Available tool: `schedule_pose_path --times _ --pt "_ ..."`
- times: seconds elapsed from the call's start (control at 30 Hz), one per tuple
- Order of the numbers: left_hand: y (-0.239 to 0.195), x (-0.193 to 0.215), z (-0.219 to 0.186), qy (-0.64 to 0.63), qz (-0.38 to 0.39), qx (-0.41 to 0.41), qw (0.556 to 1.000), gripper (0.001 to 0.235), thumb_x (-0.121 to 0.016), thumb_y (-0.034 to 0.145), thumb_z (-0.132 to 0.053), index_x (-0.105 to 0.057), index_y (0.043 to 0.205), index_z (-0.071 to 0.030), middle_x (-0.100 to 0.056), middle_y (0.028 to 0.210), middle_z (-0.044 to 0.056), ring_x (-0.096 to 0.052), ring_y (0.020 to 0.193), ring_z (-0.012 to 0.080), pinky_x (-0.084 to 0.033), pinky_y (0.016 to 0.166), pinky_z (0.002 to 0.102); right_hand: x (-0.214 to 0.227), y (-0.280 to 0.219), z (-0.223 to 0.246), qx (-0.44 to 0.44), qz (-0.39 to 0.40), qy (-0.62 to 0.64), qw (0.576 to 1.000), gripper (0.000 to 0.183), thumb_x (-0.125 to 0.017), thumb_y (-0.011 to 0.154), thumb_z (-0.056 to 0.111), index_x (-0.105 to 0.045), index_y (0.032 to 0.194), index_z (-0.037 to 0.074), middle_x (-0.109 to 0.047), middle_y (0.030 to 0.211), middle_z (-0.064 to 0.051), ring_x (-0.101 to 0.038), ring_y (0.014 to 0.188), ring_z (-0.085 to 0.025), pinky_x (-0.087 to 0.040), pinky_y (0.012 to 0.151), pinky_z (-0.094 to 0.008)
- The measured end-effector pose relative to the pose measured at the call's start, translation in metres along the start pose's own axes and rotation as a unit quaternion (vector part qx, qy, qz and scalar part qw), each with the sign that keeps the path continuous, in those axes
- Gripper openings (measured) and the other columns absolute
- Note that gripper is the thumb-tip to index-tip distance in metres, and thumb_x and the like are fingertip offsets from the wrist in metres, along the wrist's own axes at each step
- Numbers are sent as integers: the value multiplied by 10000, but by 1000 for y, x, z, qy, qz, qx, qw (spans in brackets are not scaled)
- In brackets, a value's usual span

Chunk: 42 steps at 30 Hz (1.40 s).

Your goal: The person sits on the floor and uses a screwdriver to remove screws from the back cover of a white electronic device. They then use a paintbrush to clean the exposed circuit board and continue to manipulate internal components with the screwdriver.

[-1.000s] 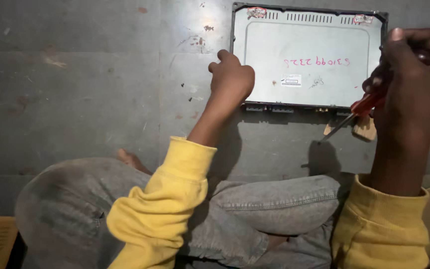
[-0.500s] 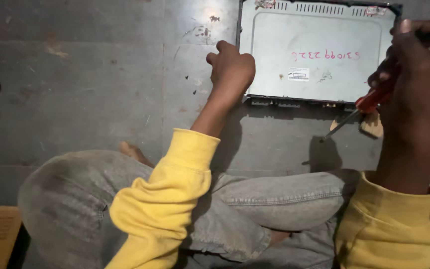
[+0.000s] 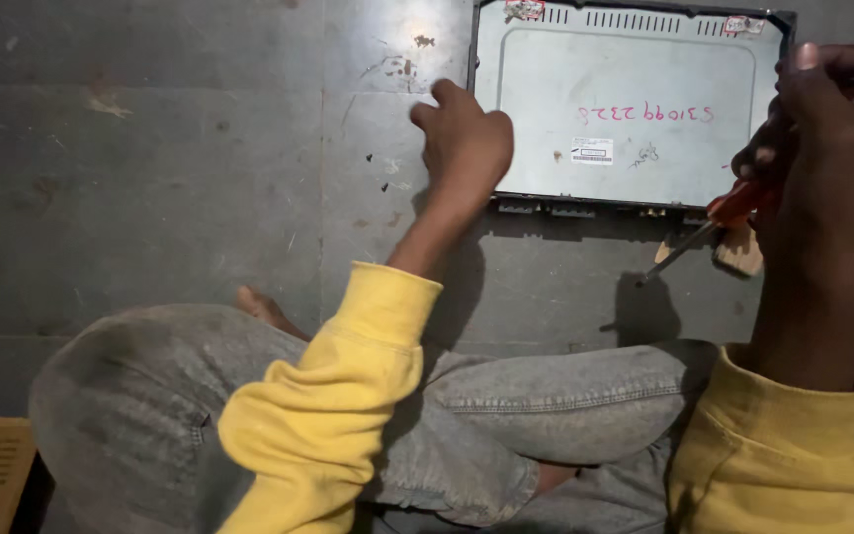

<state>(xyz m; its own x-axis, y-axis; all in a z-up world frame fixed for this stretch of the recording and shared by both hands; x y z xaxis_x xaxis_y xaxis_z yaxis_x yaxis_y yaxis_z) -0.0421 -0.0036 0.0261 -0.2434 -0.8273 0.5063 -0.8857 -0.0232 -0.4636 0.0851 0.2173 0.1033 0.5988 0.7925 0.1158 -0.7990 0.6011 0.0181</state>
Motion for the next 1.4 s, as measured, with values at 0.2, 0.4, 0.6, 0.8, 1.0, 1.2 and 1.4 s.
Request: schedule_pose_path --times 0.2,0.4,0.6,0.8,1.0,1.2,1.4 --pt "0 6 0 74 47 7 996 681 -561 890 -140 -271 1463 87 -367 1415 440 -567 1185 590 -504 1020 541 -3 1 3 -10 10 16 1000 146 -655 1178 100 -534 1122 41 -541 824 -52 -533 635 -127 -485 597 -285" --pt "-9 -14 1 206 73 -180 959 601 -623 801 -75 -441 1368 4 -453 1346 325 -594 1126 523 -518 910 569 -12 -10 -3 86 17 102 991 223 -577 1218 155 -498 1037 50 -472 744 -65 -484 576 -149 -456 555 -305" --pt "-14 -29 22 310 -37 -466 828 356 -716 648 -1 -639 993 -45 -596 1060 184 -579 1005 379 -471 792 524 -13 -13 -22 178 57 117 975 265 -527 1265 164 -474 1046 23 -445 795 -102 -442 604 -192 -396 582 -341" --pt "2 -30 31 317 -45 -528 786 294 -707 657 3 -658 940 -61 -596 1036 155 -552 1029 362 -431 821 494 1 -3 -27 109 15 178 978 294 -547 1243 178 -499 996 26 -424 731 -65 -411 568 -146 -353 531 -281" --pt "2 -26 30 313 -40 -547 776 298 -709 666 2 -667 953 -65 -600 1039 145 -556 1022 351 -436 819 477 10 0 -29 107 10 187 977 298 -546 1240 204 -514 1021 4 -438 750 -65 -436 589 -145 -377 558 -288" --pt "-10 -16 18 318 -43 -593 739 278 -738 664 5 -659 917 -80 -592 1079 120 -555 1044 315 -439 832 439 48 20 -55 48 -26 271 961 304 -534 1252 242 -542 1036 30 -463 780 -35 -455 616 -123 -386 565 -277" --pt "-27 -7 7 340 -49 -652 676 302 -735 599 -46 -644 883 -99 -580 1109 112 -542 1088 302 -445 867 433 118 45 -112 6 -61 316 947 232 -484 1244 214 -549 1107 37 -488 842 -36 -461 678 -121 -375 604 -272"
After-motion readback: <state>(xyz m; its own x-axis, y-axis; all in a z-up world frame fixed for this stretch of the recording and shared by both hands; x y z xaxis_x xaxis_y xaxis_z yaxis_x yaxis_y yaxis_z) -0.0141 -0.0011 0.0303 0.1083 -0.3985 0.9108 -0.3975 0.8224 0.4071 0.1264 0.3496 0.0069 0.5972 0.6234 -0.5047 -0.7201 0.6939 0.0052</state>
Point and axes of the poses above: each hand's wrist, its own y-axis towards the middle knuckle, its own x-axis out of the back of the hand, z = x × y, the point moved 2 cm from there along y, towards the middle knuckle
